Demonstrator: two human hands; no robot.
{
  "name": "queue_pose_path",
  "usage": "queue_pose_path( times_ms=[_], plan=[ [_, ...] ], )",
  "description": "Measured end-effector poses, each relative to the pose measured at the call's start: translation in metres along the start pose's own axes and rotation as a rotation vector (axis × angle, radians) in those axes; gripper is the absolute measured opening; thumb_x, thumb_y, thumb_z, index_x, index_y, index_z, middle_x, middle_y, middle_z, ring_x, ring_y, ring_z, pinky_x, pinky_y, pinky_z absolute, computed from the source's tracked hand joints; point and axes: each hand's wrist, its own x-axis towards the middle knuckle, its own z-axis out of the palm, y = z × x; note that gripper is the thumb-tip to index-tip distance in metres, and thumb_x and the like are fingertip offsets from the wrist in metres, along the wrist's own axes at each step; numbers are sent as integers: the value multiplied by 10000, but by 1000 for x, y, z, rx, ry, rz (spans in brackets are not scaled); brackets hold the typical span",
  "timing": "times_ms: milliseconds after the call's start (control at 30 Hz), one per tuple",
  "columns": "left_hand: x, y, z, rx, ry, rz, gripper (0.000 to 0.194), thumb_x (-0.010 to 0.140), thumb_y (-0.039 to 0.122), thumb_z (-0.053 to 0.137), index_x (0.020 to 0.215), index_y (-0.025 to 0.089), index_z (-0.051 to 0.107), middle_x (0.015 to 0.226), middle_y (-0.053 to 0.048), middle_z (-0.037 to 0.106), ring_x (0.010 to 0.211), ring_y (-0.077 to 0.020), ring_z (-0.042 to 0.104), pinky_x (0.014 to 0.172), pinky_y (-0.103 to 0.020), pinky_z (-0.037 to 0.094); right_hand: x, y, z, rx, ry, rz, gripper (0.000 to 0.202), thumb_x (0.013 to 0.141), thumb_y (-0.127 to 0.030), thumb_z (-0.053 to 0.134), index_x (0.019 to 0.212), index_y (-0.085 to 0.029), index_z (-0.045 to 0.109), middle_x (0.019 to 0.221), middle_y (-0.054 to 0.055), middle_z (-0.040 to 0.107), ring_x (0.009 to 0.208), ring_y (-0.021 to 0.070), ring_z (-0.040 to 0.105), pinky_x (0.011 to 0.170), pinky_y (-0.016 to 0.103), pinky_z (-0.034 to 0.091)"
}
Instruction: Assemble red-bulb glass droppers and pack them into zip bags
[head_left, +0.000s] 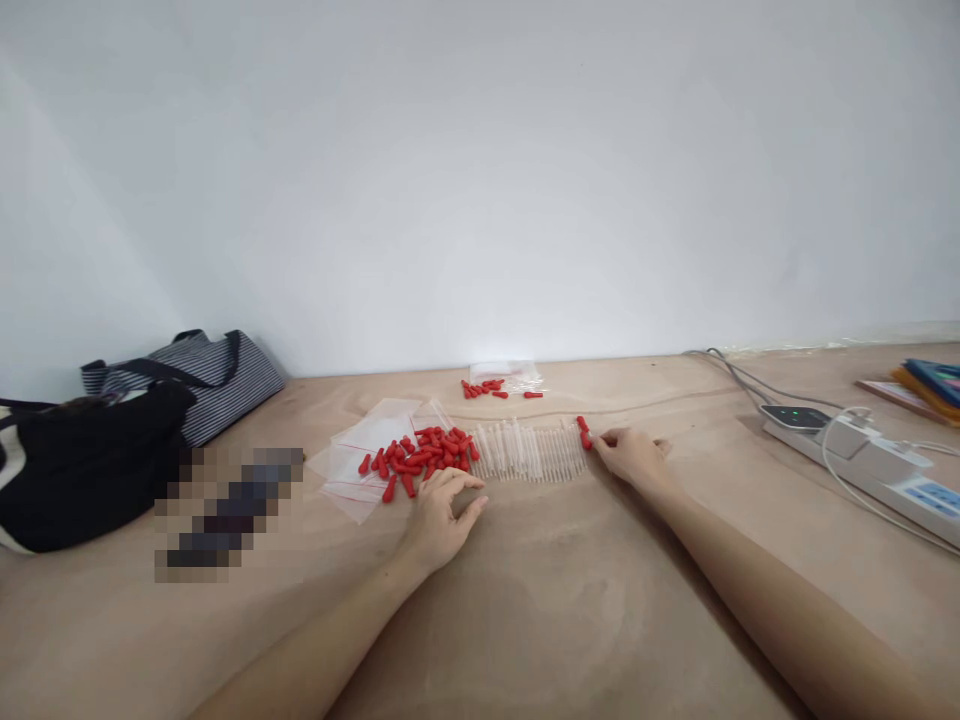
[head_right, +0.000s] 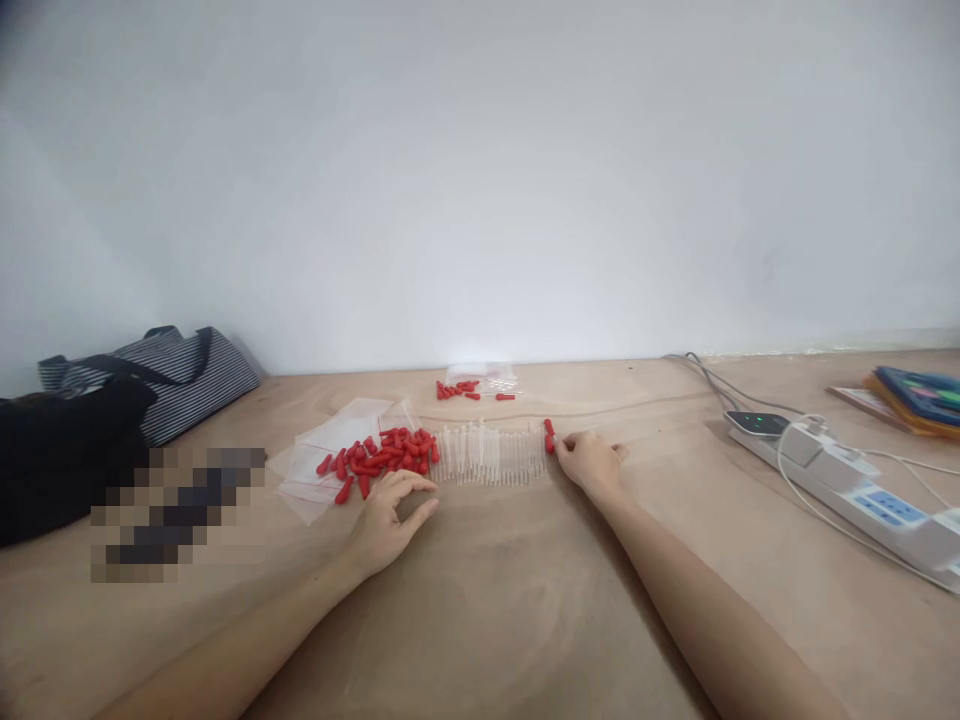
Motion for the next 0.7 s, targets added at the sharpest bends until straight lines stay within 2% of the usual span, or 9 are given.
queue_pose_path(
  times_ms=[100, 333, 567, 700],
  plan=[
    [1, 2, -1, 15, -10, -15, 86, 739, 253, 538, 788, 214, 598, 830, -18, 603, 837, -201, 548, 842, -415, 361, 0, 2, 2, 15, 30, -20, 316, 776, -434, 424, 743, -236, 668, 693, 45, 635, 802, 234, 554, 822, 432, 212],
    [1, 6, -2, 48, -11, -36, 75, 736, 233, 537, 741, 215, 609, 813, -15, 605, 821, -195, 546, 846, -418, 355, 0, 3, 7, -21, 129, -179, 272, 716, -449, 475, 778, -263, 663, 848, 41, 619, 872, 230, 493, 788, 414, 220],
    [1, 6, -3, 52, -28, -50, 75, 735, 231, 543, 735, 216, 616, 815, -12, 609, 829, -194, 542, 829, -403, 359, 2, 3, 14, -71, 149, -204, 232, 747, -375, 479, 733, -238, 665, 815, 51, 614, 853, 224, 479, 755, 394, 225],
    [1, 6, -2, 64, -21, -38, 82, 740, 229, 538, 724, 218, 617, 805, -4, 607, 821, -187, 538, 845, -407, 338, 1, 1, 16, -53, 223, -237, 287, 787, -377, 434, 714, -213, 657, 772, 59, 619, 821, 219, 478, 744, 389, 214]
  ],
)
